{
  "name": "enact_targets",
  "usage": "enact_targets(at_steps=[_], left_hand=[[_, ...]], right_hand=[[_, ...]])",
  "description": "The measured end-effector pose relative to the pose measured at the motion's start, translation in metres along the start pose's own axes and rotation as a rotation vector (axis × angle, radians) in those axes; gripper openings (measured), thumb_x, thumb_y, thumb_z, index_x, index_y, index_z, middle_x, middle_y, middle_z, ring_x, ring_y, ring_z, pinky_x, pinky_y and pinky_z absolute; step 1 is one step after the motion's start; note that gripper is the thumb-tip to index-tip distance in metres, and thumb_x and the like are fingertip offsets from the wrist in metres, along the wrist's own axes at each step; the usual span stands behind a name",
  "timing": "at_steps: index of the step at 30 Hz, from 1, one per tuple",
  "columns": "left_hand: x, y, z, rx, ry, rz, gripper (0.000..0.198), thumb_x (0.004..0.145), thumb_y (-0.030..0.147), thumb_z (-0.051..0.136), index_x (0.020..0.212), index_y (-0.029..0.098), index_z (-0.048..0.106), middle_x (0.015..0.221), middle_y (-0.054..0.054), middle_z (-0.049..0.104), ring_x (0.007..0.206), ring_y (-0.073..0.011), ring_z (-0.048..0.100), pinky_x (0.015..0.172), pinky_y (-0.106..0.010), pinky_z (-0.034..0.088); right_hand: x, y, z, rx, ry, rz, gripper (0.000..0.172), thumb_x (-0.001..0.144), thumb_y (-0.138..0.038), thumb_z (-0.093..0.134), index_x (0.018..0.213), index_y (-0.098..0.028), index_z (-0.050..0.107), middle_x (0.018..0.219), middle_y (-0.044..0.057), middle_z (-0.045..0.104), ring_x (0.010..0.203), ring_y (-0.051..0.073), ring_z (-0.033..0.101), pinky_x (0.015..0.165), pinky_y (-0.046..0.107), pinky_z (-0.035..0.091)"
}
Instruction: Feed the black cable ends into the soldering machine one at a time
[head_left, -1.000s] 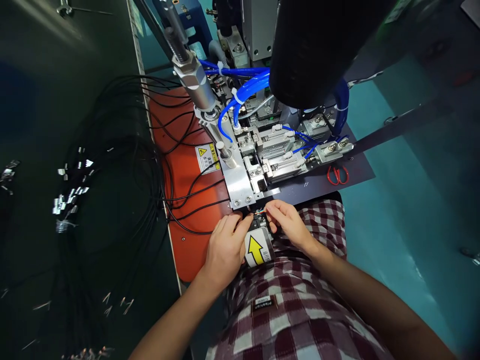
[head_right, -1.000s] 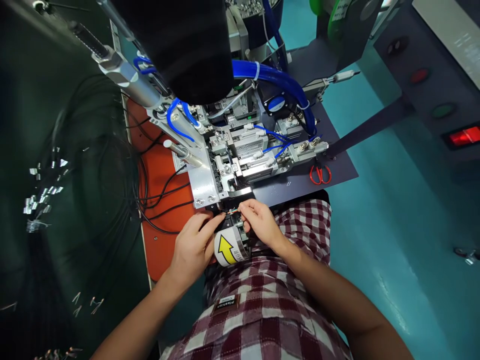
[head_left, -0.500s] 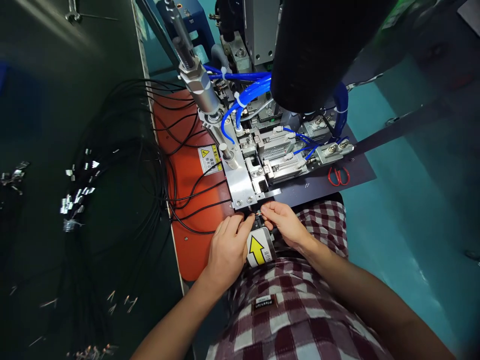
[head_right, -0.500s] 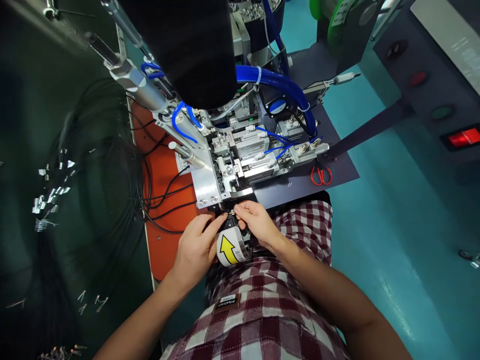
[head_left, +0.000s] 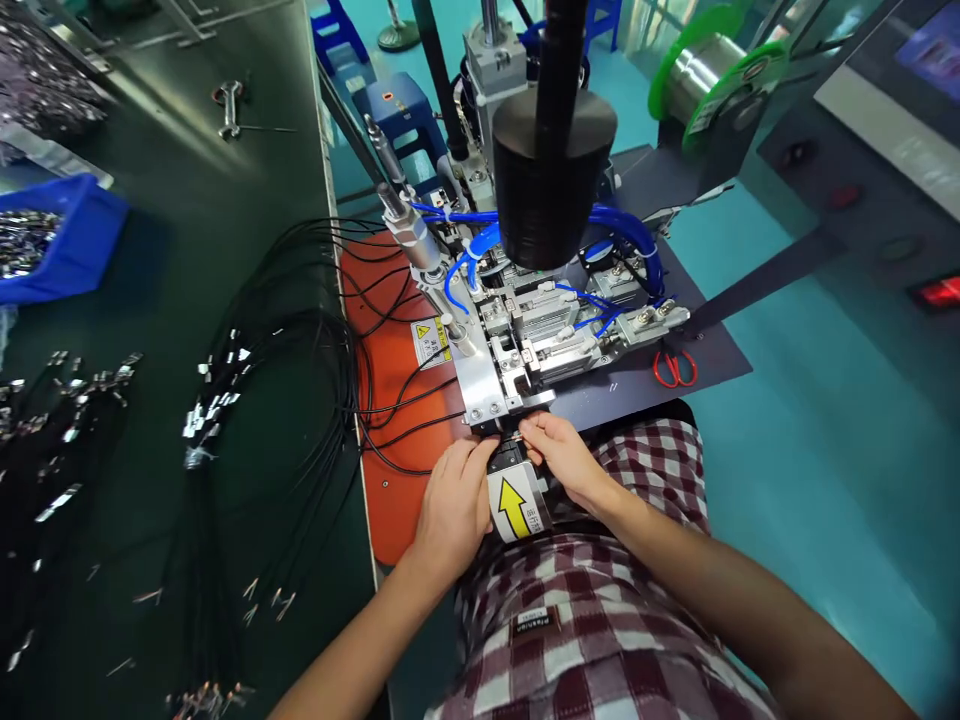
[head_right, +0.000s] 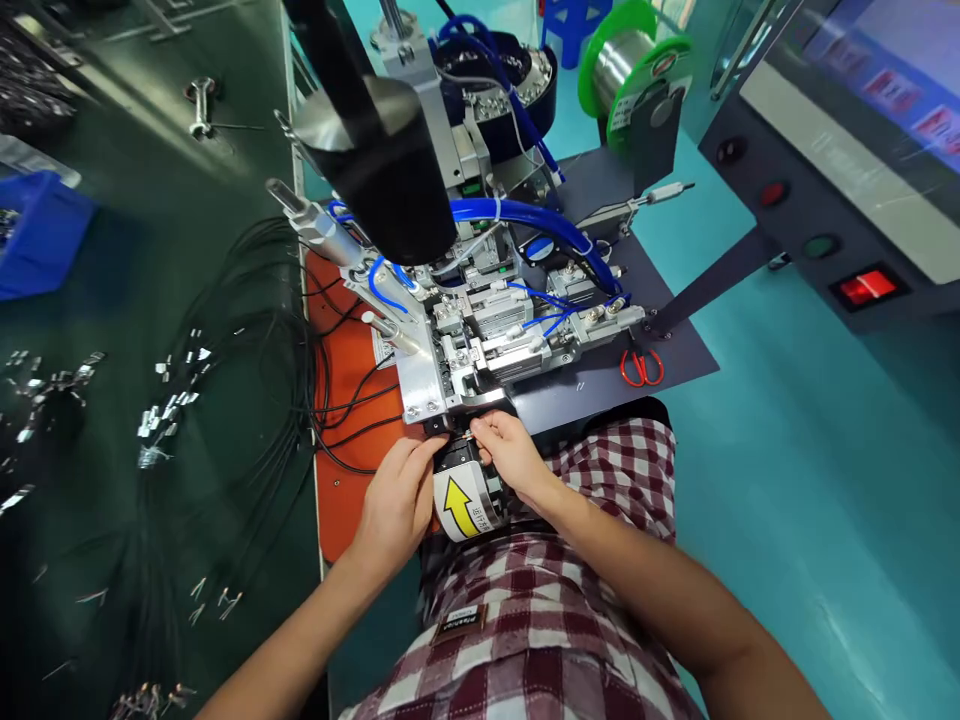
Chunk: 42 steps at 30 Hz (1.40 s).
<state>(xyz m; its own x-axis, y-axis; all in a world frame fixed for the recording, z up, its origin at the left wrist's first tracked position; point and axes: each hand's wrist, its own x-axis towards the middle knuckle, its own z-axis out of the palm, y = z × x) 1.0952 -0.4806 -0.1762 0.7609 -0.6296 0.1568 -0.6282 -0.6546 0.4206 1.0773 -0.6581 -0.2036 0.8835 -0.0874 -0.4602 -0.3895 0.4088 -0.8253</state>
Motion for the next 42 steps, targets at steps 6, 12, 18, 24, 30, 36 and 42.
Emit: enact_targets(at_steps=[6,12,18,24,30,36,42], left_hand=[[-0.047,-0.008,-0.007,0.308,0.015,-0.084,0.050,0.093,0.020,0.046,0.142,0.015,0.039,0.135,-0.015,0.052,0.121,-0.0298,0.048,0.100,-0.045,0.042],[-0.048,-0.004,-0.001,0.373,0.002,-0.121,0.057,0.093,0.032,0.048,0.145,0.013,0.035,0.146,-0.014,0.043,0.131,-0.0324,0.040,0.104,-0.046,0.041],[-0.048,0.000,-0.006,0.341,-0.025,-0.166,0.053,0.095,0.034,0.044,0.144,0.016,0.037,0.147,-0.012,0.043,0.133,-0.0280,0.040,0.105,-0.042,0.042],[-0.025,-0.011,-0.012,0.277,-0.050,-0.212,0.058,0.094,0.041,0.044,0.147,0.020,0.032,0.147,-0.012,0.043,0.135,-0.0288,0.038,0.105,-0.046,0.041],[0.012,-0.036,-0.028,0.149,0.004,-0.108,0.045,0.095,0.031,0.041,0.139,0.019,0.043,0.146,-0.012,0.042,0.135,-0.0239,0.039,0.107,-0.041,0.040],[-0.033,-0.065,-0.052,0.234,0.266,-0.375,0.033,0.091,0.020,0.045,0.121,0.012,0.055,0.114,-0.016,0.060,0.108,-0.0261,0.057,0.092,-0.044,0.048],[-0.049,-0.074,-0.069,-0.105,0.007,-0.537,0.041,0.085,0.009,0.042,0.123,0.015,0.058,0.079,-0.002,0.060,0.064,-0.0128,0.059,0.062,-0.025,0.049]], right_hand=[[0.003,0.003,-0.002,-0.044,0.008,-0.044,0.041,0.074,-0.056,0.066,0.069,-0.018,0.051,0.056,-0.007,0.044,0.049,0.008,0.036,0.051,0.024,0.029],[0.002,0.001,-0.011,-0.064,0.043,-0.052,0.045,0.077,-0.060,0.061,0.074,-0.016,0.055,0.063,-0.004,0.051,0.050,0.009,0.042,0.050,0.024,0.033],[-0.014,0.007,-0.044,-0.020,0.163,-0.049,0.042,0.076,-0.057,0.066,0.082,-0.016,0.062,0.070,-0.002,0.052,0.050,0.008,0.042,0.045,0.023,0.030],[-0.023,0.009,-0.060,-0.054,0.199,-0.038,0.038,0.073,-0.054,0.070,0.080,-0.017,0.064,0.072,0.001,0.052,0.053,0.011,0.043,0.045,0.024,0.035],[-0.030,-0.004,-0.053,-0.074,0.196,-0.052,0.037,0.072,-0.054,0.070,0.079,-0.018,0.064,0.071,0.001,0.052,0.054,0.012,0.042,0.045,0.024,0.036],[-0.047,-0.019,-0.051,-0.156,0.197,-0.095,0.035,0.077,-0.055,0.065,0.078,-0.020,0.063,0.068,0.001,0.051,0.055,0.013,0.041,0.049,0.025,0.038],[-0.062,-0.035,-0.028,-0.307,0.099,-0.180,0.030,0.085,-0.050,0.058,0.075,-0.022,0.058,0.063,0.000,0.047,0.056,0.014,0.042,0.053,0.026,0.042]])
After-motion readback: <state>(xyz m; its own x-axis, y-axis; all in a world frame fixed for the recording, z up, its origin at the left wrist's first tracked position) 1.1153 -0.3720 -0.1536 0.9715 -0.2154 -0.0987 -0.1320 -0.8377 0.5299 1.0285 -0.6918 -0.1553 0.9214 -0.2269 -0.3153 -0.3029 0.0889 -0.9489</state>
